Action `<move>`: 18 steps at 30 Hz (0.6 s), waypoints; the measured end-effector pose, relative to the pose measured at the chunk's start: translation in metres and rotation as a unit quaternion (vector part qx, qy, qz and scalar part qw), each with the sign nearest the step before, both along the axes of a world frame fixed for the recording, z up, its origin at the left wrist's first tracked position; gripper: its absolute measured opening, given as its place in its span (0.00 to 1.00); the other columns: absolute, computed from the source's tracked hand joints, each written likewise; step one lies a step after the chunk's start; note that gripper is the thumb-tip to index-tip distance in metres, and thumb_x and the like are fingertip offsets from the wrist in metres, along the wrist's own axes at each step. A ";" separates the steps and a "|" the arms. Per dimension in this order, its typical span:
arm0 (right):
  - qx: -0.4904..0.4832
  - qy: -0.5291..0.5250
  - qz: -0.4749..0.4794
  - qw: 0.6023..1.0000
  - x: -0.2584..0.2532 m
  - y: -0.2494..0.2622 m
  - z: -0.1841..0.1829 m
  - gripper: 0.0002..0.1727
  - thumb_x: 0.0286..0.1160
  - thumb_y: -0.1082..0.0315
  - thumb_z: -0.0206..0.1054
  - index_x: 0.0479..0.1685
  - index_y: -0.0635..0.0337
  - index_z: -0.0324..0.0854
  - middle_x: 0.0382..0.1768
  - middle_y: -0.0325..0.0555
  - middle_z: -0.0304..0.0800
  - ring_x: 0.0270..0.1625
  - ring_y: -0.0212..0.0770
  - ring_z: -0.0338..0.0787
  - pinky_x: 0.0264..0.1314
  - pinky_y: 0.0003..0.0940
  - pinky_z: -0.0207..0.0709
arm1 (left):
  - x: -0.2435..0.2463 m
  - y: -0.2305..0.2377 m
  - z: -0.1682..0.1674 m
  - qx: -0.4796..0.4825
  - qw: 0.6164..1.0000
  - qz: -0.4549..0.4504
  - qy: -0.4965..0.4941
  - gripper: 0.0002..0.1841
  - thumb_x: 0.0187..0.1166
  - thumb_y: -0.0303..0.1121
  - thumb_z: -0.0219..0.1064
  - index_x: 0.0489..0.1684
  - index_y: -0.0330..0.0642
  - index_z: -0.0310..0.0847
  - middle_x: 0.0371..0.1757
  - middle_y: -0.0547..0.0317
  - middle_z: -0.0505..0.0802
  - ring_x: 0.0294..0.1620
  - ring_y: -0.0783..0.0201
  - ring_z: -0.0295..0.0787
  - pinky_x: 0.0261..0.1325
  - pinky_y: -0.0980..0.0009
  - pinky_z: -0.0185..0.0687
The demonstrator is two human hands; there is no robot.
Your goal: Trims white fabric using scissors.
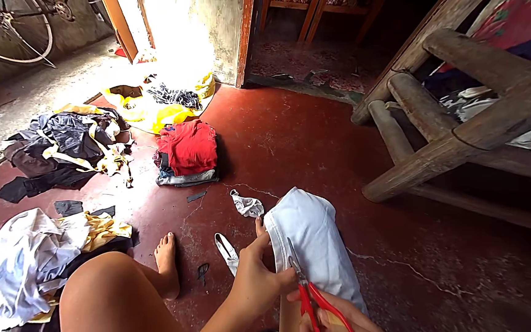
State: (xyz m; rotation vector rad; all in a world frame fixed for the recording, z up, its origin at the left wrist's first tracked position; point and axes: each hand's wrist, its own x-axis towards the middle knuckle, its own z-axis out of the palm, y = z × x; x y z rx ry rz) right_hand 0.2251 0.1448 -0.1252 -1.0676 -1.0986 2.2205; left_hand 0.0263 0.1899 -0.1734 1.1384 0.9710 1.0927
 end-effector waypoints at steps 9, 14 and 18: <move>0.035 -0.021 -0.049 0.998 -0.016 -0.007 0.001 0.16 0.88 0.68 0.47 0.68 0.58 0.70 0.38 0.31 0.90 0.33 0.25 0.87 0.27 0.20 0.77 | -0.002 -0.010 0.003 -0.062 0.995 0.032 -0.070 0.34 0.67 0.17 0.76 0.73 0.32 0.62 0.36 0.54 0.96 0.35 0.64 0.97 0.45 0.69 0.94; 0.043 -0.024 -0.049 0.998 -0.020 -0.008 0.001 0.17 0.87 0.69 0.48 0.70 0.60 0.70 0.37 0.31 0.90 0.32 0.25 0.87 0.27 0.20 0.76 | -0.002 -0.009 0.001 -0.090 0.990 0.052 -0.095 0.25 0.66 0.16 0.76 0.59 0.34 0.67 0.34 0.55 0.96 0.34 0.66 0.96 0.44 0.71 0.92; 0.055 -0.023 -0.049 0.997 -0.021 -0.008 -0.001 0.18 0.88 0.68 0.47 0.71 0.61 0.70 0.38 0.31 0.90 0.32 0.25 0.86 0.27 0.20 0.76 | -0.004 -0.007 0.002 -0.106 0.988 0.037 -0.102 0.11 0.67 0.17 0.75 0.43 0.34 0.80 0.29 0.61 0.94 0.29 0.72 0.91 0.39 0.75 0.88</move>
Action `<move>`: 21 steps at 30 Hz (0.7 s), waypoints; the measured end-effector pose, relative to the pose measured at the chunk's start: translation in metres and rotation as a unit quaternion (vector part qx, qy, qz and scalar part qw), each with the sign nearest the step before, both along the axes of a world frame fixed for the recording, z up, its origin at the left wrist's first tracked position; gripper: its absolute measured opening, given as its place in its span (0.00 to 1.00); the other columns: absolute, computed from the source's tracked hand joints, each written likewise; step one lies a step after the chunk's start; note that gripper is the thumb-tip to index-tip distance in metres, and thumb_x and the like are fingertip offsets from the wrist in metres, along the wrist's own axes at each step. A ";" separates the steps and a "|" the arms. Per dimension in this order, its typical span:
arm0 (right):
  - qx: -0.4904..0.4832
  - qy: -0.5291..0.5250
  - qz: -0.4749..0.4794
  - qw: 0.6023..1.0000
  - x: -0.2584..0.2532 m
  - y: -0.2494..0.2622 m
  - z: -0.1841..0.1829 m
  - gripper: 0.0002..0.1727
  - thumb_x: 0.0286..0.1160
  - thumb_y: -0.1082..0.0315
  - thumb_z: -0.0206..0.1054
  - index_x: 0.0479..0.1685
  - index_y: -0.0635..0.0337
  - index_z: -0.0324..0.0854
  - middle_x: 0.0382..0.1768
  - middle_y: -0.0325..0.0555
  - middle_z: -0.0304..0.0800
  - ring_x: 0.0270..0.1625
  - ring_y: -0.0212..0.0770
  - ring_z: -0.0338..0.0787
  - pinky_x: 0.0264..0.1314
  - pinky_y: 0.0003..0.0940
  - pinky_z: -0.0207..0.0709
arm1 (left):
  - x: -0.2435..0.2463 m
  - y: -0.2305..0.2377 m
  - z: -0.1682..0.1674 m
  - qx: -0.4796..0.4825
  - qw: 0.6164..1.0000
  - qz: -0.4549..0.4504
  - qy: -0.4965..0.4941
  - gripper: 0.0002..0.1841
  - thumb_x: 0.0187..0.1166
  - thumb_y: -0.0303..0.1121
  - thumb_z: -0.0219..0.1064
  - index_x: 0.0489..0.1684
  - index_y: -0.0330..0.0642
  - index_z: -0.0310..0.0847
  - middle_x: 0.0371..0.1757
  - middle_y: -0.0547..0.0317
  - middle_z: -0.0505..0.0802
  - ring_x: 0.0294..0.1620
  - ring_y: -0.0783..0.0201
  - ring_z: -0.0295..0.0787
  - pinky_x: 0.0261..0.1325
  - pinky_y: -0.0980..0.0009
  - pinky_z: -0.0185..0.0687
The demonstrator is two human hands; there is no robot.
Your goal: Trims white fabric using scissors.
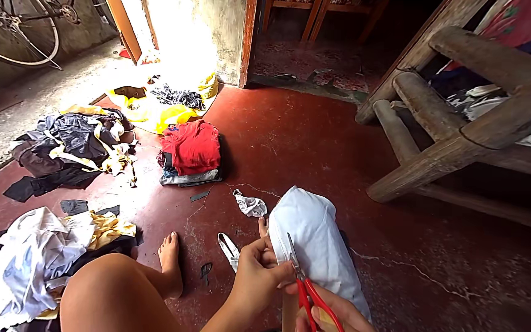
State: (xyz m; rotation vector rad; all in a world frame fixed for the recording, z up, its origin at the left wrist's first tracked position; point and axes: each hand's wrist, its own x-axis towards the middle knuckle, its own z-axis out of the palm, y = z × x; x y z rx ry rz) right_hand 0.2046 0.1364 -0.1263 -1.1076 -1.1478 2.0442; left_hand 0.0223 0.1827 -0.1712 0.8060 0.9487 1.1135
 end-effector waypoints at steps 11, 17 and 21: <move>0.003 0.006 -0.024 1.000 -0.005 0.001 -0.003 0.15 0.86 0.68 0.51 0.66 0.59 0.71 0.35 0.29 0.84 0.28 0.22 0.79 0.24 0.17 0.67 | -0.005 0.003 0.005 0.031 0.998 -0.023 0.040 0.34 0.64 0.20 0.78 0.74 0.28 0.69 0.30 0.56 0.94 0.28 0.67 0.93 0.39 0.72 0.92; 0.006 0.012 -0.060 0.998 -0.008 -0.002 -0.004 0.14 0.86 0.69 0.50 0.62 0.59 0.75 0.29 0.27 0.83 0.26 0.23 0.81 0.24 0.18 0.70 | -0.008 0.005 0.004 0.048 0.996 -0.038 0.062 0.42 0.64 0.22 0.80 0.82 0.29 0.60 0.31 0.57 0.94 0.30 0.67 0.94 0.43 0.72 0.92; 0.010 0.010 -0.066 0.998 -0.009 -0.004 -0.002 0.14 0.85 0.71 0.49 0.62 0.59 0.76 0.28 0.26 0.82 0.25 0.21 0.79 0.23 0.17 0.69 | -0.010 0.007 0.005 0.045 0.995 -0.052 0.069 0.44 0.64 0.23 0.80 0.84 0.31 0.58 0.32 0.57 0.95 0.31 0.67 0.94 0.44 0.72 0.92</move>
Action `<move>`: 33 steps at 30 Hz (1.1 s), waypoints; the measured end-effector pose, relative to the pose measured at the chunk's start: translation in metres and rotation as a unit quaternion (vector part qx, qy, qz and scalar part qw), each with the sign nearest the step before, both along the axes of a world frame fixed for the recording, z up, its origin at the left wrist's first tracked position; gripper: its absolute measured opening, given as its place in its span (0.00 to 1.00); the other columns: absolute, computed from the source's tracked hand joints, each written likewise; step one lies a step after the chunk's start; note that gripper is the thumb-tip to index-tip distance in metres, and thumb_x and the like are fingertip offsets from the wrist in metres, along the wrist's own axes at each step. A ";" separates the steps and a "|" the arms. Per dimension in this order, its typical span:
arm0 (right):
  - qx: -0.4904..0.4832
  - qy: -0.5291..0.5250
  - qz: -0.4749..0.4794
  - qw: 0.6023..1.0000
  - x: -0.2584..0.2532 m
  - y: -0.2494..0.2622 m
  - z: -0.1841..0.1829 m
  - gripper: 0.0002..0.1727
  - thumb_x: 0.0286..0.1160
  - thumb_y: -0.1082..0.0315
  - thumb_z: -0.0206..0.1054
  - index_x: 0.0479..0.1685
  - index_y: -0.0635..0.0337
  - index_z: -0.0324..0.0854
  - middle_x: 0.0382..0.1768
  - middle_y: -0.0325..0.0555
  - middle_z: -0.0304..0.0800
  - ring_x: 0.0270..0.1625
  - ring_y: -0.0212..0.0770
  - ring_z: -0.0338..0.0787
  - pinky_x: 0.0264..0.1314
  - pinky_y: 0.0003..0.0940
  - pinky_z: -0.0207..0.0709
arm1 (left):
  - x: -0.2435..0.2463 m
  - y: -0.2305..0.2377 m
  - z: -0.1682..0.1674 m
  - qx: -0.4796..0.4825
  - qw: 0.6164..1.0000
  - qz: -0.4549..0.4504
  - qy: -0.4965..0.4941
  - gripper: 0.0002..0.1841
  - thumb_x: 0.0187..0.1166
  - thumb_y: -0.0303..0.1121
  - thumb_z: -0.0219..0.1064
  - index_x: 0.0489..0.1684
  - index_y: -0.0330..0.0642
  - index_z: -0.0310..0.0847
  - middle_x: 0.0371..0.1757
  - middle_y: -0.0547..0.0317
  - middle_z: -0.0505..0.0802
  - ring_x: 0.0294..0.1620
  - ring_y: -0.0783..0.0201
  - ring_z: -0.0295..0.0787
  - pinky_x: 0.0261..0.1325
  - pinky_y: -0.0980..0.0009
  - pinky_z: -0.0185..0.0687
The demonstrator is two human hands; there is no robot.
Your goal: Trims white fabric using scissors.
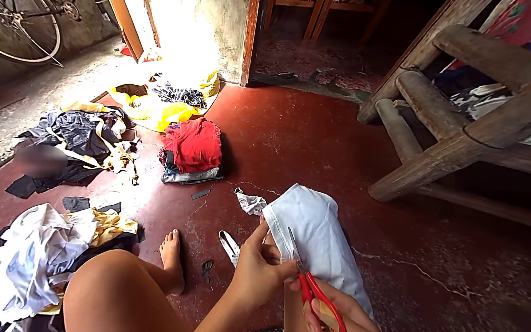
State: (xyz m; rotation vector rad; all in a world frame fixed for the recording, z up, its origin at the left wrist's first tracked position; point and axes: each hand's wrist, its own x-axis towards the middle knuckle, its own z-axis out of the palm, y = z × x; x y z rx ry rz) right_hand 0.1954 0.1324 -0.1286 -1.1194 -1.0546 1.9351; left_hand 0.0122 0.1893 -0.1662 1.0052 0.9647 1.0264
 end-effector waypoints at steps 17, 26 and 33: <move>0.012 -0.027 0.006 1.000 0.004 0.000 0.003 0.16 0.82 0.75 0.55 0.64 0.61 0.79 0.24 0.25 0.82 0.20 0.20 0.75 0.19 0.17 0.65 | -0.003 0.007 -0.002 -0.029 0.996 -0.049 0.069 0.45 0.64 0.26 0.82 0.84 0.35 0.58 0.38 0.55 0.95 0.34 0.66 0.95 0.47 0.70 0.93; 0.010 -0.045 0.010 0.999 0.004 0.003 0.008 0.15 0.84 0.75 0.55 0.64 0.62 0.80 0.25 0.26 0.83 0.20 0.20 0.76 0.18 0.16 0.65 | -0.004 0.007 0.000 0.052 0.996 -0.002 0.077 0.28 0.66 0.24 0.80 0.68 0.31 0.78 0.52 0.52 0.96 0.48 0.64 0.97 0.56 0.68 0.95; 0.008 -0.047 0.006 0.999 0.002 0.004 0.008 0.15 0.82 0.76 0.56 0.63 0.62 0.80 0.25 0.27 0.84 0.20 0.20 0.76 0.18 0.16 0.64 | 0.002 0.007 -0.002 0.074 0.995 0.049 0.035 0.09 0.70 0.22 0.76 0.44 0.29 0.89 0.38 0.52 0.98 0.40 0.67 0.97 0.51 0.71 0.94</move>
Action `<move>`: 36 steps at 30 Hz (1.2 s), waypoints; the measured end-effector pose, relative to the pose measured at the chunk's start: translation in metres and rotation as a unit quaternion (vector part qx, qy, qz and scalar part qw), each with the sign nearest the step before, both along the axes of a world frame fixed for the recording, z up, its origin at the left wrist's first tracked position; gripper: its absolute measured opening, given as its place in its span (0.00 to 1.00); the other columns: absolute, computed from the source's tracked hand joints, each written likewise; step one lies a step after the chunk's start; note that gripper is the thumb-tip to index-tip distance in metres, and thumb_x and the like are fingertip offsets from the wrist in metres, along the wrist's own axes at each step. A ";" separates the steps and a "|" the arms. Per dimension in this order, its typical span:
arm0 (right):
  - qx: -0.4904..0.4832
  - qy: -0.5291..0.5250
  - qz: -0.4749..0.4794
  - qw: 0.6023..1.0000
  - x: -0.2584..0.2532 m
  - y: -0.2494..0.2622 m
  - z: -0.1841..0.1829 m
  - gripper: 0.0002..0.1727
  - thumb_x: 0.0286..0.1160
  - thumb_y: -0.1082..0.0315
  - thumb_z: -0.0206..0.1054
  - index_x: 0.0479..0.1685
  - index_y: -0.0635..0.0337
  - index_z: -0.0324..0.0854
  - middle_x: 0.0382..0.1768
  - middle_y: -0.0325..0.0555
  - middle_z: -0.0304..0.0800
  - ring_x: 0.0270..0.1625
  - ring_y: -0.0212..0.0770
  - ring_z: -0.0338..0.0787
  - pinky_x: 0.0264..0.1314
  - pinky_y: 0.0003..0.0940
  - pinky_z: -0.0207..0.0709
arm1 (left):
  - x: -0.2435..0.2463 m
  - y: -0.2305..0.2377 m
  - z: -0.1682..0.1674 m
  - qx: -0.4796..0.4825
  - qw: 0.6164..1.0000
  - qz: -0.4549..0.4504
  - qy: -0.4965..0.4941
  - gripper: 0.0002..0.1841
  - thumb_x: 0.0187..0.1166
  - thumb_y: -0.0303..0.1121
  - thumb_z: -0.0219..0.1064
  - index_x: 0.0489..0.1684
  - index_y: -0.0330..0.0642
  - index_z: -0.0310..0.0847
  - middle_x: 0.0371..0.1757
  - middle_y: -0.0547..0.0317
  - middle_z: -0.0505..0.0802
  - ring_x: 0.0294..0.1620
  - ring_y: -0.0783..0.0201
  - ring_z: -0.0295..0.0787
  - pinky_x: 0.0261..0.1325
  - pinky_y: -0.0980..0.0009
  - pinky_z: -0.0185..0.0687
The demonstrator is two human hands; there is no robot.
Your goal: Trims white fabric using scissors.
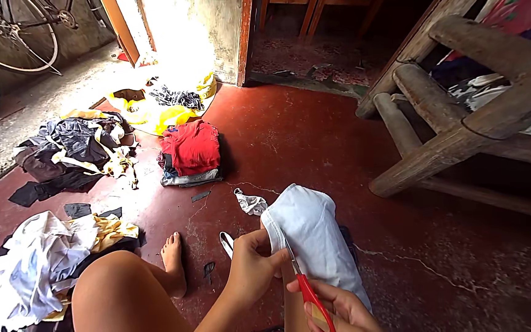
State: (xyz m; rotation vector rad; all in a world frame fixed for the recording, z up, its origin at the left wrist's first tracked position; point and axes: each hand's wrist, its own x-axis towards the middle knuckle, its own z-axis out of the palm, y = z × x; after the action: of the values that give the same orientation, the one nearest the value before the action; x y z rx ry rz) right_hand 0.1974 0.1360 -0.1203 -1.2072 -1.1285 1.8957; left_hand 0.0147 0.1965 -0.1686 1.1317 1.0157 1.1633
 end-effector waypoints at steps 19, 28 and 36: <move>0.015 0.045 -0.001 0.999 0.002 0.003 -0.007 0.18 0.82 0.73 0.54 0.68 0.60 0.75 0.28 0.24 0.83 0.24 0.20 0.78 0.21 0.17 0.67 | 0.007 -0.001 -0.002 -0.024 0.998 -0.013 -0.048 0.02 0.73 0.22 0.73 0.34 0.34 0.91 0.31 0.61 0.95 0.34 0.75 0.92 0.45 0.76 0.89; -0.002 0.064 0.022 0.998 0.005 0.011 -0.011 0.13 0.86 0.65 0.51 0.64 0.53 0.72 0.31 0.25 0.78 0.27 0.22 0.78 0.24 0.18 0.69 | 0.008 0.001 0.001 -0.046 0.997 -0.039 -0.057 0.08 0.72 0.21 0.73 0.45 0.30 0.86 0.33 0.57 0.96 0.33 0.70 0.93 0.44 0.72 0.91; -0.015 0.033 0.037 0.999 0.003 0.024 -0.001 0.12 0.85 0.62 0.50 0.59 0.49 0.74 0.30 0.25 0.77 0.26 0.21 0.77 0.23 0.16 0.69 | 0.004 0.008 0.008 -0.061 0.996 -0.040 -0.047 0.29 0.71 0.21 0.75 0.73 0.31 0.69 0.36 0.53 0.96 0.35 0.65 0.96 0.46 0.70 0.93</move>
State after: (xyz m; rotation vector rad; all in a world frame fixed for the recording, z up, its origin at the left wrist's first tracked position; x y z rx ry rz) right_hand 0.2000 0.1597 -0.1211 -1.1238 -1.1278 2.0002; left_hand 0.0187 0.2048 -0.1601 1.0028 0.9472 1.0662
